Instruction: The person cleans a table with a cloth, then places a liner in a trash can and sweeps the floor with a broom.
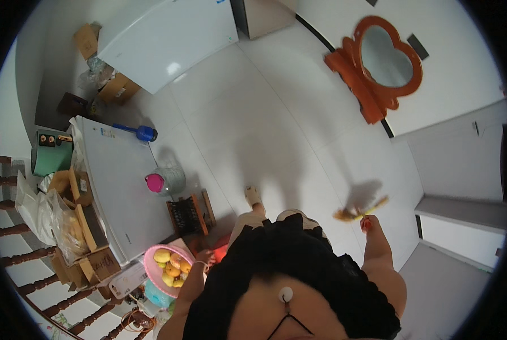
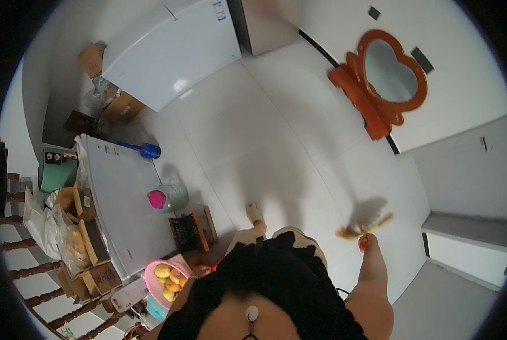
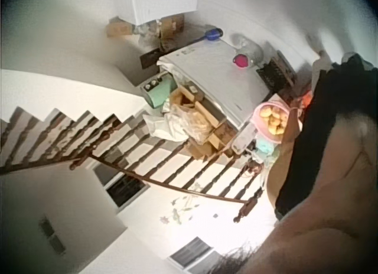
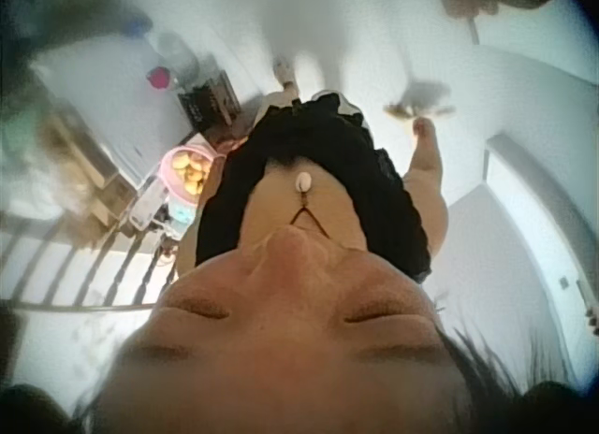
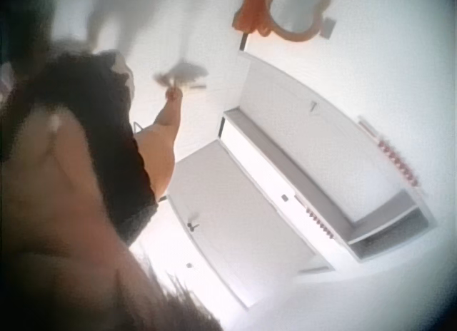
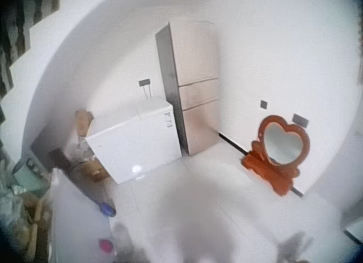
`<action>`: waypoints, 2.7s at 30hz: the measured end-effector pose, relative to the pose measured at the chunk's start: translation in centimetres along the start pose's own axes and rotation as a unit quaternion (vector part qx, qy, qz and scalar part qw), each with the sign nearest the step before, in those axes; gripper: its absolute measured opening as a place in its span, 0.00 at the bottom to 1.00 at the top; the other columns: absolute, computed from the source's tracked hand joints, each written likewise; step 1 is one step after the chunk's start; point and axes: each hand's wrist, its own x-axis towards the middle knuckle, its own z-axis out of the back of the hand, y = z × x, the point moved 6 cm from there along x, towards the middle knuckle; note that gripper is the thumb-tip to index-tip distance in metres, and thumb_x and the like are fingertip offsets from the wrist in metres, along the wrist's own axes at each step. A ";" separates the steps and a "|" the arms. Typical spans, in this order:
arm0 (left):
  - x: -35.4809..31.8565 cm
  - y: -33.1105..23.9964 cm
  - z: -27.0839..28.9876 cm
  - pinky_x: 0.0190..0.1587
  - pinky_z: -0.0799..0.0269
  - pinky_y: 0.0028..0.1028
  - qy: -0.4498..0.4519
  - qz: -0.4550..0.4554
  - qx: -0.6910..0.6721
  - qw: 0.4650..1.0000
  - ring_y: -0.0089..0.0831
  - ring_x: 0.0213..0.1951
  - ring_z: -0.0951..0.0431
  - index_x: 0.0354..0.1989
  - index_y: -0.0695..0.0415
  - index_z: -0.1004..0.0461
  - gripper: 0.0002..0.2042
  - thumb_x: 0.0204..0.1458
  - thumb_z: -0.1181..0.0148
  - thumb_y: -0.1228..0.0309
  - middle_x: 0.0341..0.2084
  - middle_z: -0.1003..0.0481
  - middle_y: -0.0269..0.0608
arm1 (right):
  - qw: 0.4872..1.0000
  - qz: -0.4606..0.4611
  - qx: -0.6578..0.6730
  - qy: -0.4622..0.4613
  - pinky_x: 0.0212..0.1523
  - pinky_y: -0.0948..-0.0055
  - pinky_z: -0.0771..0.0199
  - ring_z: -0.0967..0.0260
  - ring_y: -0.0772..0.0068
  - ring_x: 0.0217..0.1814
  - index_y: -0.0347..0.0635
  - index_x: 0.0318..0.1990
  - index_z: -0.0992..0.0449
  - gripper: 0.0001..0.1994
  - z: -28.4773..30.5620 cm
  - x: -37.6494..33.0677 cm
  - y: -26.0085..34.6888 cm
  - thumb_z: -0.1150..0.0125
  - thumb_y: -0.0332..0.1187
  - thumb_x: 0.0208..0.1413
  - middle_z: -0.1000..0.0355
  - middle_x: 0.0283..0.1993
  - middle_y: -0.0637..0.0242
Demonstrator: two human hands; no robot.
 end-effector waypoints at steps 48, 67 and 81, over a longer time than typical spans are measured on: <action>11.4 -45.5 39.9 0.17 0.45 0.23 -0.100 0.235 -0.216 0.942 0.21 0.17 0.37 0.21 0.53 0.32 0.08 0.49 0.48 0.67 0.15 0.35 0.29 | 0.931 -0.016 -0.251 0.265 0.11 0.86 0.36 0.40 0.82 0.13 0.40 0.27 0.38 0.09 -88.4 -3.6 11.7 0.55 0.35 0.56 0.39 0.18 0.69; 29.4 -64.1 59.0 0.26 0.32 0.27 -0.078 0.131 -0.111 0.982 0.31 0.27 0.26 0.40 0.56 0.31 0.13 0.49 0.49 0.63 0.29 0.27 0.40 | 0.969 -0.008 0.034 0.245 0.12 0.89 0.41 0.47 0.86 0.14 0.40 0.32 0.44 0.05 -88.0 -26.4 16.6 0.56 0.26 0.53 0.45 0.17 0.73; 25.3 -86.1 43.0 0.34 0.32 0.27 0.045 -0.024 0.217 0.975 0.30 0.33 0.25 0.44 0.55 0.32 0.13 0.50 0.49 0.68 0.33 0.26 0.40 | 0.915 0.008 0.061 0.399 0.15 0.83 0.38 0.42 0.82 0.16 0.36 0.29 0.37 0.06 -95.2 0.0 30.9 0.48 0.29 0.50 0.38 0.21 0.66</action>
